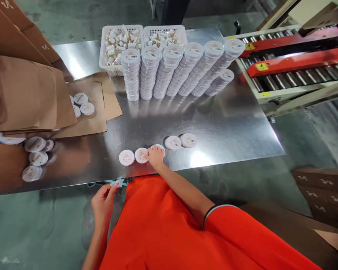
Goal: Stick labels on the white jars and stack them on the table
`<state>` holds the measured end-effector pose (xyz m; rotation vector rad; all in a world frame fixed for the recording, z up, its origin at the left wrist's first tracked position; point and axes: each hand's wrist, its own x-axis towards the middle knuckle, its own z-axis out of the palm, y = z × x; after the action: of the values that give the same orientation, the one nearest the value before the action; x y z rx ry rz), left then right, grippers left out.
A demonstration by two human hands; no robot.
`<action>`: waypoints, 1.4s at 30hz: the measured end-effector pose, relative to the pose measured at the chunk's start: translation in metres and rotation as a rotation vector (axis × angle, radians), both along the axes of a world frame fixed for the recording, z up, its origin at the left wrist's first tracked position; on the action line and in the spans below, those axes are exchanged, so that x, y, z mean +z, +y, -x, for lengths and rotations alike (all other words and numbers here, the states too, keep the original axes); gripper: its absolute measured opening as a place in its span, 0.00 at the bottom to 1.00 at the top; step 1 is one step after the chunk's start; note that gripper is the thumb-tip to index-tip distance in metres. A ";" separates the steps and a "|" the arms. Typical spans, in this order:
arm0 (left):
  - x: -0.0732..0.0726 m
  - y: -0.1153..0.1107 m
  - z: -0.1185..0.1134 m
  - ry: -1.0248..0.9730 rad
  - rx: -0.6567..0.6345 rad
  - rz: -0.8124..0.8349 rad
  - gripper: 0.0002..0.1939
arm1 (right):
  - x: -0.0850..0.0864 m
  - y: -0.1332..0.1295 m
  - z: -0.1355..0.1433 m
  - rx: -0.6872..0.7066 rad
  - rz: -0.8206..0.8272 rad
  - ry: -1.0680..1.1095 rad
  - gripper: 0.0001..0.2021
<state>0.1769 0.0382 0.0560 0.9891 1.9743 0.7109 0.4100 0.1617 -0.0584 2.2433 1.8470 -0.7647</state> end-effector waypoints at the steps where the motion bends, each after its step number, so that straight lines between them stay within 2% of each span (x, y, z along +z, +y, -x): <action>1: 0.000 0.000 0.000 -0.004 0.000 -0.003 0.21 | 0.001 0.002 -0.001 -0.010 0.009 -0.016 0.16; 3: 0.000 0.000 0.000 -0.010 0.002 -0.010 0.20 | 0.003 0.007 -0.003 -0.045 0.029 -0.021 0.18; 8: 0.005 0.004 -0.003 -0.013 0.032 -0.035 0.19 | 0.005 0.015 -0.007 -0.100 0.069 0.043 0.08; 11: 0.009 0.007 -0.010 -0.064 0.100 -0.070 0.18 | 0.009 0.015 -0.008 -0.141 0.030 0.064 0.08; 13: 0.010 0.009 -0.015 -0.131 0.170 -0.100 0.18 | 0.018 0.010 -0.004 -0.170 -0.035 0.166 0.09; 15: 0.010 0.011 -0.019 -0.194 0.219 -0.111 0.20 | 0.033 0.002 0.005 -0.147 -0.098 0.413 0.08; 17: 0.010 0.012 -0.021 -0.229 0.227 -0.101 0.21 | 0.052 -0.011 0.020 -0.060 -0.095 0.774 0.06; 20: 0.011 0.012 -0.021 -0.208 0.180 -0.109 0.18 | 0.083 -0.030 0.045 0.102 0.058 1.255 0.12; 22: 0.012 0.012 -0.020 -0.140 0.126 -0.161 0.17 | 0.097 -0.039 0.057 0.155 0.132 1.394 0.17; 26: 0.016 0.013 -0.019 0.000 0.047 -0.252 0.16 | 0.106 -0.048 0.067 0.141 0.150 1.424 0.09; 29: 0.019 0.013 -0.020 -0.058 0.024 -0.164 0.16 | 0.102 -0.052 0.069 0.065 0.163 1.430 0.12; 35: 0.018 0.011 -0.024 -0.219 0.122 -0.122 0.15 | 0.099 -0.055 0.072 -0.058 0.153 1.431 0.14; 38: 0.015 0.010 -0.022 -0.200 0.125 -0.087 0.16 | 0.098 -0.056 0.073 -0.056 0.155 1.414 0.13; 42: 0.011 0.011 -0.017 -0.075 0.032 -0.093 0.17 | 0.098 -0.062 0.079 -0.057 0.117 1.373 0.11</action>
<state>0.1935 0.0496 0.0673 0.9727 1.9101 0.8528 0.3310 0.1000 0.0401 1.6799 1.9031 -2.7680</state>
